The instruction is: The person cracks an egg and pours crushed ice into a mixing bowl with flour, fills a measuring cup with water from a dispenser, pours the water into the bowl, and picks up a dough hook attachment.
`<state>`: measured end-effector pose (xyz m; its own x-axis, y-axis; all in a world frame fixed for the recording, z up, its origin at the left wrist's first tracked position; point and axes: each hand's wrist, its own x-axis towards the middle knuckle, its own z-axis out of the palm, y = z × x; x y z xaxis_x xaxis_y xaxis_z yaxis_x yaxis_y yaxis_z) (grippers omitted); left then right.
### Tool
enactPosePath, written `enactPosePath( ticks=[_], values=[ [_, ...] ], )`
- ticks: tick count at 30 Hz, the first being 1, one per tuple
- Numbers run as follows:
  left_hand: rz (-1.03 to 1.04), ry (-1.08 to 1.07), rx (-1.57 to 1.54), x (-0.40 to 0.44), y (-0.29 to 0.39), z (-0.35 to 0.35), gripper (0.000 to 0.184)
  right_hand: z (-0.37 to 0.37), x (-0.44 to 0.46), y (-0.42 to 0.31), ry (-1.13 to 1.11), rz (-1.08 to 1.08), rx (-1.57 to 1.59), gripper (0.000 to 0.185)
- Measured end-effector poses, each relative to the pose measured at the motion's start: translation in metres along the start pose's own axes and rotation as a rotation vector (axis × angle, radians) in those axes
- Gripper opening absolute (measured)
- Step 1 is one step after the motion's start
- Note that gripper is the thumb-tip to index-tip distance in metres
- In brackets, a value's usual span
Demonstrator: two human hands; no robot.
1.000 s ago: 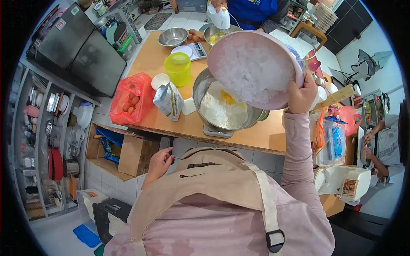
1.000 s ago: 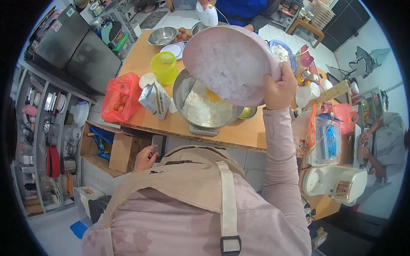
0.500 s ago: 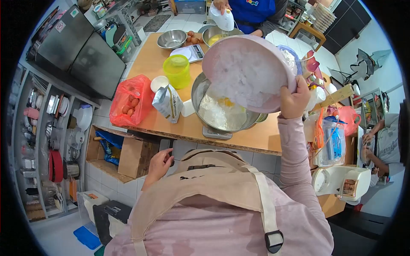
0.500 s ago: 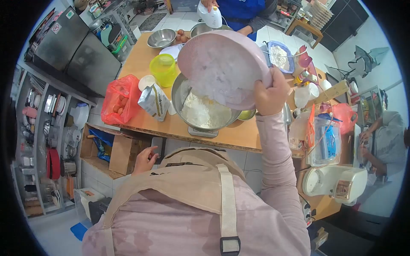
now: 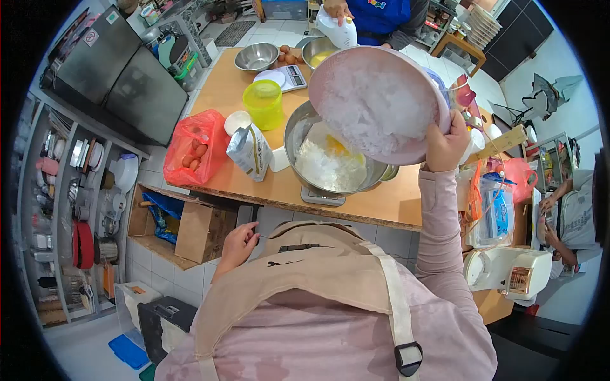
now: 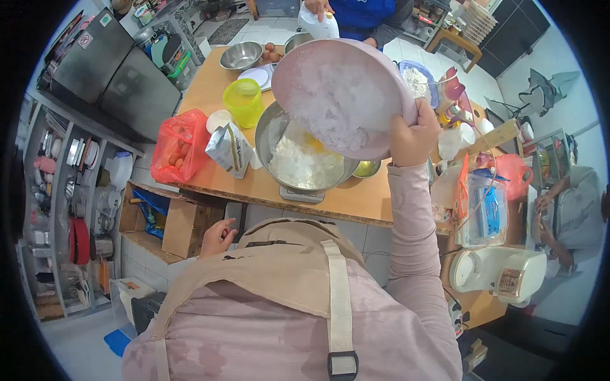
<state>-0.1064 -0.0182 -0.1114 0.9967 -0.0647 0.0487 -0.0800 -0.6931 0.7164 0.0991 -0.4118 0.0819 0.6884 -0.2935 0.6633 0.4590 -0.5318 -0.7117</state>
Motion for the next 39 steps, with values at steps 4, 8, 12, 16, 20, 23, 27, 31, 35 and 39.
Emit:
enactPosePath(
  ticks=[4, 8, 12, 16, 20, 23, 27, 31, 35, 39],
  values=[
    [0.003, 0.000, -0.001, 0.002, 0.000, 0.000, 0.030, -0.002, 0.002, 0.003, 0.009, -0.012, -0.001, 0.012],
    [0.005, 0.004, 0.015, 0.003, 0.002, -0.002, 0.030, -0.003, 0.003, 0.003, 0.032, 0.017, 0.068, 0.013],
    [0.017, -0.003, 0.012, 0.001, -0.001, 0.001, 0.030, -0.005, 0.000, -0.002, 0.011, -0.066, -0.030, 0.012],
    [0.022, -0.006, 0.038, 0.004, 0.005, -0.002, 0.030, -0.002, -0.005, -0.006, 0.006, -0.059, -0.027, 0.011],
    [0.007, -0.019, 0.018, 0.004, 0.006, -0.003, 0.030, -0.003, -0.003, -0.003, -0.017, -0.036, 0.019, 0.011],
    [-0.016, 0.007, 0.031, 0.000, 0.000, 0.000, 0.030, -0.005, -0.004, -0.003, -0.015, -0.046, 0.018, 0.011],
    [-0.036, -0.023, 0.008, -0.002, 0.002, -0.001, 0.030, -0.002, 0.001, -0.004, 0.034, -0.014, 0.037, 0.010],
    [-0.030, -0.003, 0.020, -0.002, 0.003, 0.000, 0.030, -0.004, 0.002, 0.001, 0.040, -0.013, 0.072, 0.011],
    [-0.021, 0.000, 0.020, -0.002, 0.000, 0.000, 0.031, -0.002, 0.003, -0.010, 0.009, -0.081, 0.020, 0.010],
    [-0.026, -0.001, 0.025, 0.001, 0.003, 0.000, 0.030, -0.001, -0.001, -0.003, -0.015, -0.085, 0.000, 0.010]
  ],
)
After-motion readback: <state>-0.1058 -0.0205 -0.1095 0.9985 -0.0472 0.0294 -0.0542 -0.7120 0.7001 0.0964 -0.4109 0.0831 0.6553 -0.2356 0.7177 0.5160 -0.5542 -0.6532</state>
